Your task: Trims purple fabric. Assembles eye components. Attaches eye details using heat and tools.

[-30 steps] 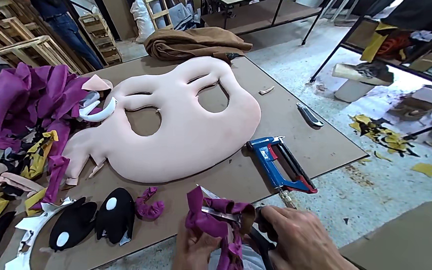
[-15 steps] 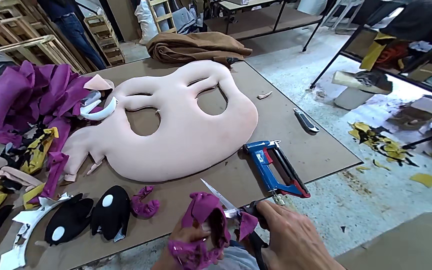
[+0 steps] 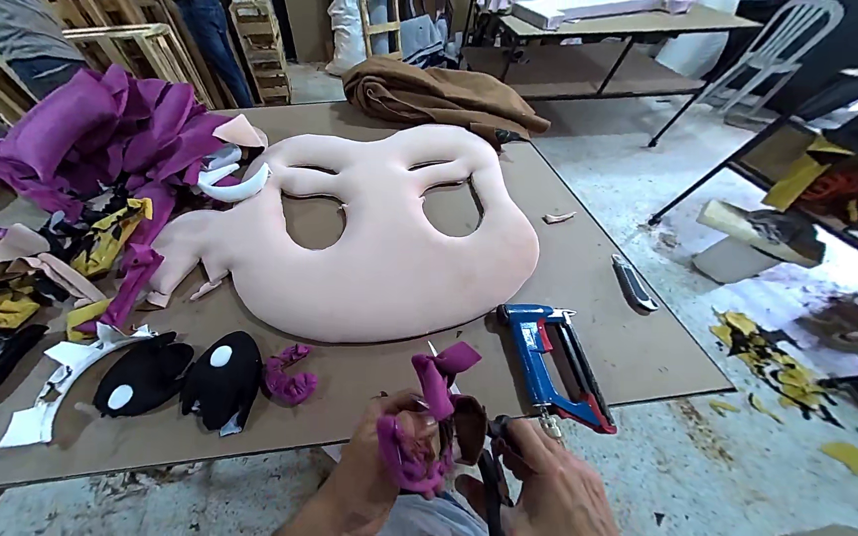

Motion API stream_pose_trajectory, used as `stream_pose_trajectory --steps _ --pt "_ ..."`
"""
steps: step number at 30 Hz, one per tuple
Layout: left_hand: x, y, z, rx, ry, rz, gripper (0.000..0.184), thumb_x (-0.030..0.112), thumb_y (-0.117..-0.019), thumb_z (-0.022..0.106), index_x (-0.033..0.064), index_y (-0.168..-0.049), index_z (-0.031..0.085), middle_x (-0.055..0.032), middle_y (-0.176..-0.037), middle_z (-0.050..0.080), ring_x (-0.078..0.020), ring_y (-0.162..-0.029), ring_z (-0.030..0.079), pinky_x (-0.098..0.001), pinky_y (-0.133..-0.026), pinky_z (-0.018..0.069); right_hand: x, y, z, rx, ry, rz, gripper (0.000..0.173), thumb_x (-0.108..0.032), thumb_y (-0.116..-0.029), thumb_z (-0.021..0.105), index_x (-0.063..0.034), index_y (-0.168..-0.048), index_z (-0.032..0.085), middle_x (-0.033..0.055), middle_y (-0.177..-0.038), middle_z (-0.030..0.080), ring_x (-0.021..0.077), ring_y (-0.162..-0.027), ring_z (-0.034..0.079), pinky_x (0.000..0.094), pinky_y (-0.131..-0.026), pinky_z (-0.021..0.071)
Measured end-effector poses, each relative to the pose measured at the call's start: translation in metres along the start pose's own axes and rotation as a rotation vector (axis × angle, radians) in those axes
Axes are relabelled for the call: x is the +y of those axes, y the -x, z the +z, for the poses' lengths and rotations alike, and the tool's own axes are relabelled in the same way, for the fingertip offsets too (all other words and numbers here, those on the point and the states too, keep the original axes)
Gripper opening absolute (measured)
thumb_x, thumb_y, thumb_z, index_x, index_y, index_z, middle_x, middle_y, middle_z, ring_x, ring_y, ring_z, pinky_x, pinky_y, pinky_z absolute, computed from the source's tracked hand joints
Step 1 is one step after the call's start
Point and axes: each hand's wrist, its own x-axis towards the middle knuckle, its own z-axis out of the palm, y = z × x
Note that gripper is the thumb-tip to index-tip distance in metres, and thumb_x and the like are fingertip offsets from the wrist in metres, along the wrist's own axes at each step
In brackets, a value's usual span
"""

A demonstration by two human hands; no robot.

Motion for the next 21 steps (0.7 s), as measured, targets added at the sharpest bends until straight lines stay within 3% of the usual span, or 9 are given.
stream_pose_trajectory --steps 2,6,9,12,14,16,18,21 --pt "-0.003 -0.005 0.001 -0.037 -0.067 -0.001 0.012 0.019 -0.0973 0.054 0.013 -0.099 0.065 0.0005 -0.082 0.069 -0.0104 -0.067 0.068 -0.028 -0.059 0.0599 -0.002 -0.001 0.003 -0.031 -0.067 0.008 0.064 -0.062 -0.0703 0.081 -0.0056 -0.096 0.066 0.0085 -0.081 0.067 0.0236 -0.065 0.065 0.0476 -0.053 0.0527" --pt "-0.008 -0.009 -0.005 -0.118 -0.152 0.034 0.01 0.017 -0.0935 0.057 0.0167 -0.096 0.066 0.0061 -0.082 0.067 -0.0047 -0.07 0.065 -0.0248 -0.063 0.0571 -0.01 -0.003 0.008 0.029 -0.135 -0.031 0.059 -0.059 -0.0737 0.077 -0.0052 -0.094 0.066 0.0055 -0.077 0.065 0.0189 -0.064 0.064 0.0429 -0.053 0.0521" --pt "-0.004 -0.008 -0.012 -0.24 -0.172 0.094 0.015 0.015 -0.0961 0.054 0.0177 -0.101 0.068 0.0098 -0.085 0.066 0.0002 -0.073 0.063 -0.0209 -0.067 0.0547 -0.016 -0.001 0.018 0.09 -0.238 -0.077 0.046 -0.047 -0.0754 0.08 -0.0055 -0.091 0.066 0.005 -0.075 0.066 0.0155 -0.064 0.064 0.0384 -0.056 0.0534" --pt "0.001 -0.007 -0.013 -0.232 -0.227 0.077 0.018 0.012 -0.0938 0.052 0.0162 -0.101 0.068 0.0091 -0.085 0.067 -0.0008 -0.074 0.064 -0.0223 -0.068 0.0559 -0.017 0.001 0.027 0.182 -0.216 -0.115 0.029 -0.033 -0.0711 0.077 -0.0078 -0.079 0.066 0.003 -0.064 0.063 0.0136 -0.053 0.06 0.0362 -0.047 0.0487" --pt "0.006 -0.006 -0.015 -0.199 -0.271 0.053 0.017 0.013 -0.093 0.053 0.016 -0.1 0.067 0.0093 -0.084 0.066 -0.0008 -0.074 0.063 -0.022 -0.068 0.055 -0.014 0.002 0.027 0.195 -0.182 -0.119 0.027 -0.034 -0.0725 0.076 -0.0098 -0.073 0.064 0.001 -0.058 0.06 0.0111 -0.048 0.057 0.0342 -0.043 0.0452" --pt "0.007 -0.005 -0.017 -0.142 -0.297 0.013 0.013 0.018 -0.0935 0.054 0.0155 -0.098 0.067 0.0074 -0.081 0.064 -0.0024 -0.069 0.061 -0.022 -0.061 0.0533 -0.008 0.001 0.023 0.157 -0.168 -0.092 0.035 -0.043 -0.0797 0.079 -0.0116 -0.074 0.065 -0.0011 -0.059 0.06 0.01 -0.049 0.056 0.034 -0.043 0.0453" --pt "0.002 -0.007 -0.017 -0.111 -0.303 0.0 0.014 0.021 -0.0951 0.055 0.0126 -0.098 0.066 0.0038 -0.079 0.064 -0.0053 -0.063 0.061 -0.0236 -0.054 0.0525 -0.005 -0.001 0.02 0.097 -0.155 -0.06 0.042 -0.051 -0.0795 0.08 -0.011 -0.079 0.066 -0.0011 -0.062 0.06 0.0115 -0.052 0.057 0.0367 -0.046 0.0473" --pt "0.0 -0.008 -0.009 -0.117 -0.424 -0.021 0.013 0.021 -0.0932 0.055 0.0139 -0.098 0.066 0.0065 -0.078 0.065 -0.0034 -0.065 0.063 -0.0241 -0.057 0.054 -0.009 -0.001 0.018 0.085 -0.157 -0.056 0.037 -0.038 -0.0707 0.082 -0.0076 -0.085 0.066 0.0023 -0.069 0.063 0.015 -0.058 0.061 0.0389 -0.05 0.0506"
